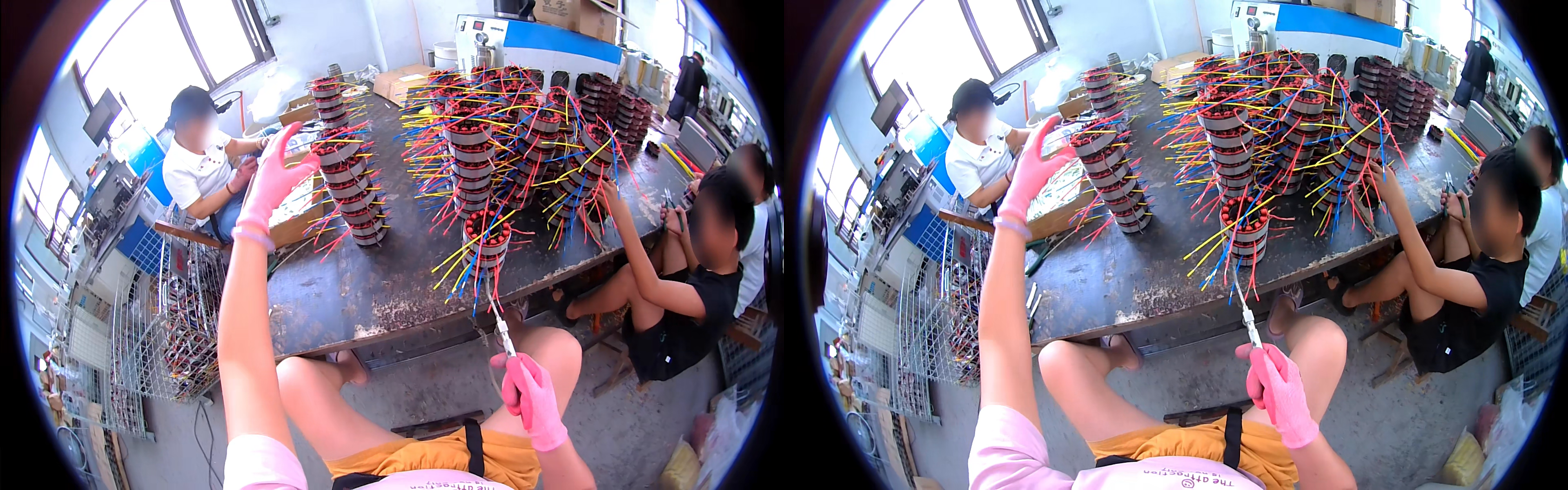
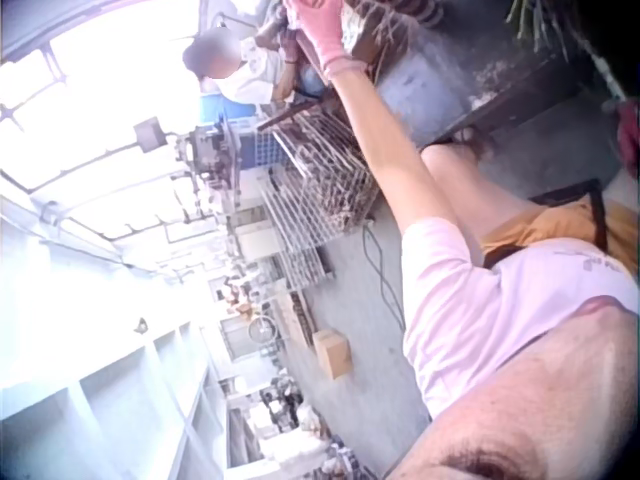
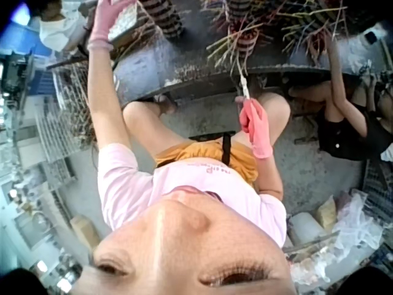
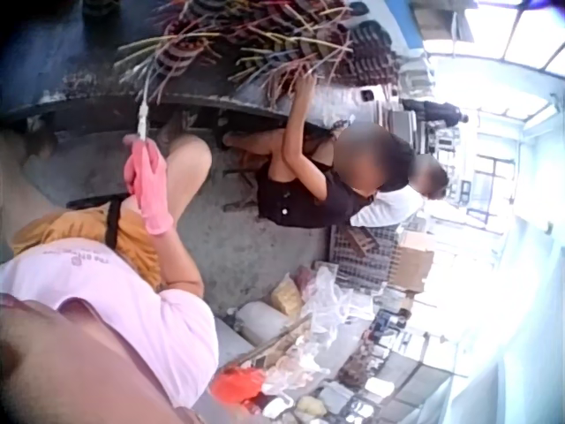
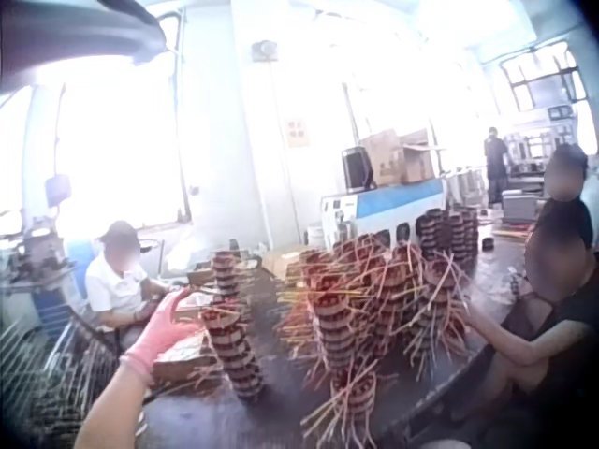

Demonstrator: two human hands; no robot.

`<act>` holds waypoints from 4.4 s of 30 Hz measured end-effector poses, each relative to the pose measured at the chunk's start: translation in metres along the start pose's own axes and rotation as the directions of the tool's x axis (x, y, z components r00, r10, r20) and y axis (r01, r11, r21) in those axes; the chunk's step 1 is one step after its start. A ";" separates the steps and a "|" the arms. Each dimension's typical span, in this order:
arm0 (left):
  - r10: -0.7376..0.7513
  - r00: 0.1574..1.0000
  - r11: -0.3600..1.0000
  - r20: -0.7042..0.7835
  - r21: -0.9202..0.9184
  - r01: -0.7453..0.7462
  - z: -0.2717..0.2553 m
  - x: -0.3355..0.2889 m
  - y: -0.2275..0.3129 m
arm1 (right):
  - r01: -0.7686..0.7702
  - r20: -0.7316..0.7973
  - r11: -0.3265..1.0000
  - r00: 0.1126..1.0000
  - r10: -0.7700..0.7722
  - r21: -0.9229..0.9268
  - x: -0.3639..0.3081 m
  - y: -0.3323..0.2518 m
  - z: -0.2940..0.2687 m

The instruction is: The person solders individual colored wires onto a circular component using a soldering iron and wire, moving around the circumference of the object and then setting it aside to start another.

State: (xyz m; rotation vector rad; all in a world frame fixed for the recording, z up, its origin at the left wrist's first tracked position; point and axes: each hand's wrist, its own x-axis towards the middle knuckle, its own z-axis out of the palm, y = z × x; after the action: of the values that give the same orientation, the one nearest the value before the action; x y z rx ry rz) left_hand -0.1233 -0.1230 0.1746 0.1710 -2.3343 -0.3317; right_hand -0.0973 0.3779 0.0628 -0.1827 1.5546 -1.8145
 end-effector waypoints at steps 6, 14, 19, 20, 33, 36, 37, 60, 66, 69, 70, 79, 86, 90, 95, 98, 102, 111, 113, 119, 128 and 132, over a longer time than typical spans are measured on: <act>-0.245 0.897 0.946 -0.368 -0.294 0.137 0.089 -0.154 0.036 | 0.003 -0.015 1.000 1.000 -0.002 0.025 -0.004 0.001 -0.001; -0.709 0.705 0.614 -0.023 -0.513 0.600 0.211 -0.176 0.038 | 0.039 -0.072 0.999 0.997 -0.037 0.025 0.001 -0.002 -0.012; -0.752 0.645 0.641 -0.133 -0.372 0.671 0.227 -0.146 0.015 | 0.028 -0.065 0.999 0.998 -0.025 0.042 0.005 -0.002 -0.008; -0.754 0.647 0.632 -0.110 -0.389 0.670 0.226 -0.143 0.012 | 0.025 -0.072 0.999 0.997 -0.022 0.044 0.006 -0.002 -0.009; -0.748 0.635 0.663 -0.193 -0.227 0.713 0.206 -0.128 0.017 | 0.053 -0.099 0.998 0.994 -0.049 0.036 0.017 -0.006 -0.009; -0.732 0.667 0.678 -0.141 -0.246 0.692 0.208 -0.129 0.007 | 0.050 -0.107 0.998 0.993 -0.046 0.036 0.018 -0.010 -0.011; -0.723 0.680 0.683 -0.122 -0.273 0.677 0.208 -0.129 0.003 | 0.055 -0.105 0.998 0.993 -0.051 0.034 0.019 -0.010 -0.012; -0.371 0.788 0.502 0.491 -0.608 0.615 0.196 -0.110 -0.095 | 0.075 -0.162 0.997 0.984 -0.076 -0.009 0.034 -0.024 0.004; -0.404 0.911 0.854 0.087 -0.321 0.409 0.199 -0.141 -0.063 | 0.112 -0.133 0.993 0.985 -0.114 -0.022 0.031 -0.021 0.000; -0.563 0.825 0.789 -0.050 -0.328 0.519 0.212 -0.130 -0.017 | 0.123 -0.129 0.992 0.984 -0.126 -0.032 0.028 -0.021 -0.003; -0.628 0.774 0.747 -0.079 -0.337 0.572 0.215 -0.123 -0.012 | 0.124 -0.122 0.992 0.984 -0.126 -0.025 0.027 -0.021 -0.002; -0.790 0.544 0.607 -0.284 -0.236 0.759 0.242 -0.106 -0.001 | 0.140 -0.126 0.990 0.982 -0.141 -0.013 0.018 -0.018 -0.005; -0.680 0.731 0.718 -0.053 -0.247 0.650 0.226 -0.107 -0.022 | 0.138 -0.154 0.990 0.979 -0.135 0.008 0.020 -0.021 -0.005; -0.593 0.805 0.765 0.000 -0.313 0.563 0.222 -0.114 -0.075 | 0.132 -0.153 0.990 0.979 -0.136 -0.040 0.025 -0.026 0.002; -0.410 0.877 0.650 0.250 -0.595 0.473 0.230 -0.100 -0.104 | 0.152 -0.206 0.988 0.966 -0.155 -0.030 0.033 -0.028 -0.004; -0.372 0.803 0.374 0.466 -0.716 0.589 0.223 -0.098 -0.138 | 0.133 -0.210 0.990 0.968 -0.139 -0.041 0.040 -0.035 0.000; -0.384 0.824 0.490 0.416 -0.664 0.564 0.215 -0.095 -0.132 | 0.161 -0.217 0.985 0.961 -0.169 -0.054 0.045 -0.041 0.001; -0.313 0.914 0.941 -0.258 0.046 0.335 0.212 -0.154 -0.008 | 0.187 -0.170 0.982 0.967 -0.191 -0.034 0.038 -0.040 -0.015; -0.025 0.999 0.990 0.039 0.138 0.019 0.219 -0.155 0.012 | 0.181 -0.156 0.983 0.971 -0.183 -0.028 0.038 -0.039 -0.018; -0.046 0.833 0.367 0.551 0.785 -0.499 0.253 -0.097 0.006 | 0.168 -0.171 0.986 0.971 -0.169 -0.021 0.034 -0.041 -0.020; -0.047 0.782 0.211 0.621 0.772 -0.600 0.306 -0.070 -0.047 | 0.219 -0.246 0.974 0.942 -0.228 -0.064 0.040 -0.055 -0.024; -0.011 0.814 0.190 0.581 0.800 -0.569 0.329 -0.072 -0.102 | 0.213 -0.268 0.974 0.936 -0.227 -0.083 0.046 -0.059 -0.016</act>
State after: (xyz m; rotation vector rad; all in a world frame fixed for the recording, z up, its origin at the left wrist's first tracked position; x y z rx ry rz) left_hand -0.3039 -0.1435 -0.1268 0.2281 -2.6055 1.5773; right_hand -0.1641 0.3637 0.0965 -0.1368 1.8394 -2.0438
